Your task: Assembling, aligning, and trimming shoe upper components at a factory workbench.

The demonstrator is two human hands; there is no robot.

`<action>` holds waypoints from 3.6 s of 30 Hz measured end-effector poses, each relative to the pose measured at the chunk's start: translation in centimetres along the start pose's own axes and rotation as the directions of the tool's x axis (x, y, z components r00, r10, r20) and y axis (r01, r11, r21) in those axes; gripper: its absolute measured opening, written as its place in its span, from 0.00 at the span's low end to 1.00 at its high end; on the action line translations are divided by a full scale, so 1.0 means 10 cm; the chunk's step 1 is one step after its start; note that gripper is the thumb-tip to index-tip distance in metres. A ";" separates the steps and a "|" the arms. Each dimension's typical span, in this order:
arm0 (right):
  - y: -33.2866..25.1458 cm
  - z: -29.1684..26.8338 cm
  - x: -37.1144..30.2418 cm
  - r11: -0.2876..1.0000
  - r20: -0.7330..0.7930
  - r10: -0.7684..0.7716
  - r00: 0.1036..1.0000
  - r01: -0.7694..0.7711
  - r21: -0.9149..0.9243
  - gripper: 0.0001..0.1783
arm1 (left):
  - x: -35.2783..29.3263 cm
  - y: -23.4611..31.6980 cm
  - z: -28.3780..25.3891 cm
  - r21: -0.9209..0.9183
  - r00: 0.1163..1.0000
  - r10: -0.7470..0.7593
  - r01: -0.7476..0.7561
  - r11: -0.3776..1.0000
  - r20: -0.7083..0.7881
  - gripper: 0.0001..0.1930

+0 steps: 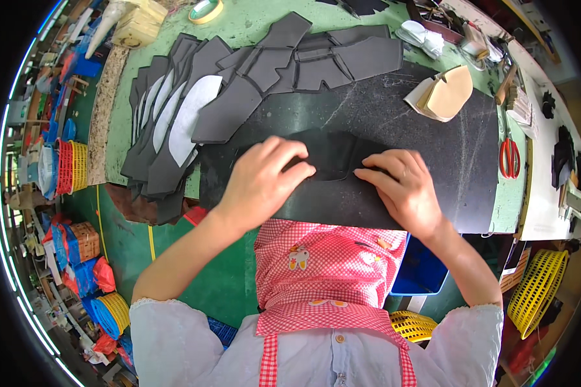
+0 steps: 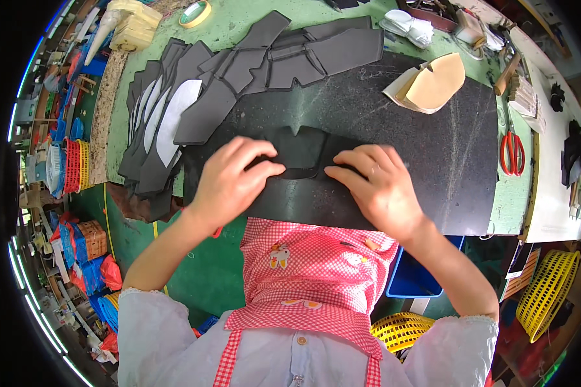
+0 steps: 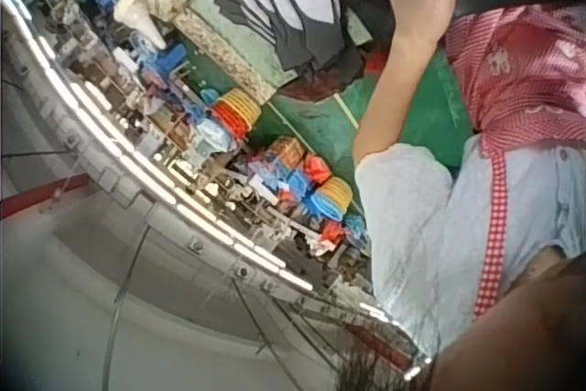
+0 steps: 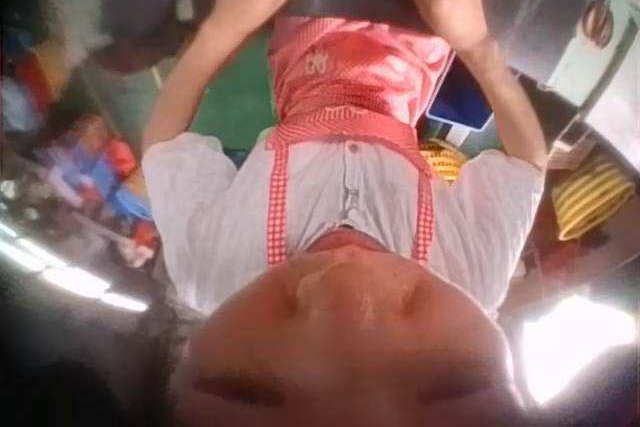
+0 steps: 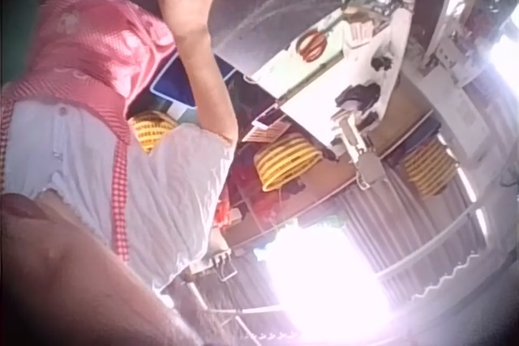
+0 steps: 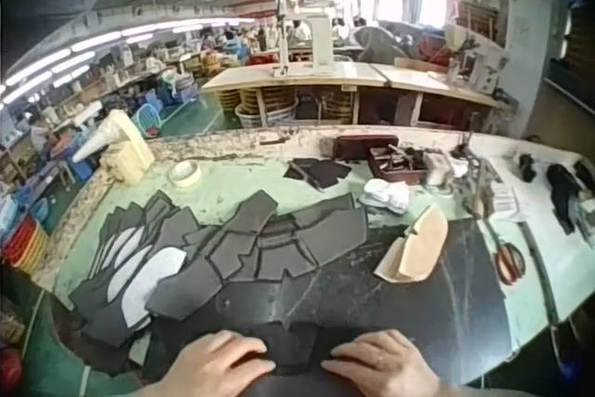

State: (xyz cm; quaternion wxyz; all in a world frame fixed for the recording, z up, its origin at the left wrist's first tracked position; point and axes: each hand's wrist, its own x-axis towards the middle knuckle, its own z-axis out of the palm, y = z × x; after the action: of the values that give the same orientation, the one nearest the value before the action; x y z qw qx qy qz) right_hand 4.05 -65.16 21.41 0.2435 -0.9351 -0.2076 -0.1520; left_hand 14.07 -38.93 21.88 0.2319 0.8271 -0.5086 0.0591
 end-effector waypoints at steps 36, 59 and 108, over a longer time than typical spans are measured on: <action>-0.18 0.06 -0.44 0.961 0.050 0.215 0.975 -0.220 0.165 0.17 | -0.15 0.11 0.07 0.045 0.990 0.067 -0.062 0.997 -0.120 0.07; 0.37 -0.03 0.04 0.203 0.165 0.764 0.624 -0.474 0.857 0.04 | -0.08 0.16 -0.08 -0.083 0.952 0.213 -0.235 0.968 -0.220 0.07; 0.95 -0.62 0.06 0.883 -0.133 0.454 0.881 -0.465 -0.066 0.22 | 0.63 -0.62 -0.03 -0.041 0.906 -0.150 0.145 0.989 -0.397 0.19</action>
State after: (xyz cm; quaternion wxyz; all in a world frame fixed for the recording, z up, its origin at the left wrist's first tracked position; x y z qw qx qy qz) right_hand 7.81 -75.76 23.12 0.2391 -0.9580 0.0417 -0.1525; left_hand 22.48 -41.58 22.22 0.3386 0.8325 -0.3870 0.2060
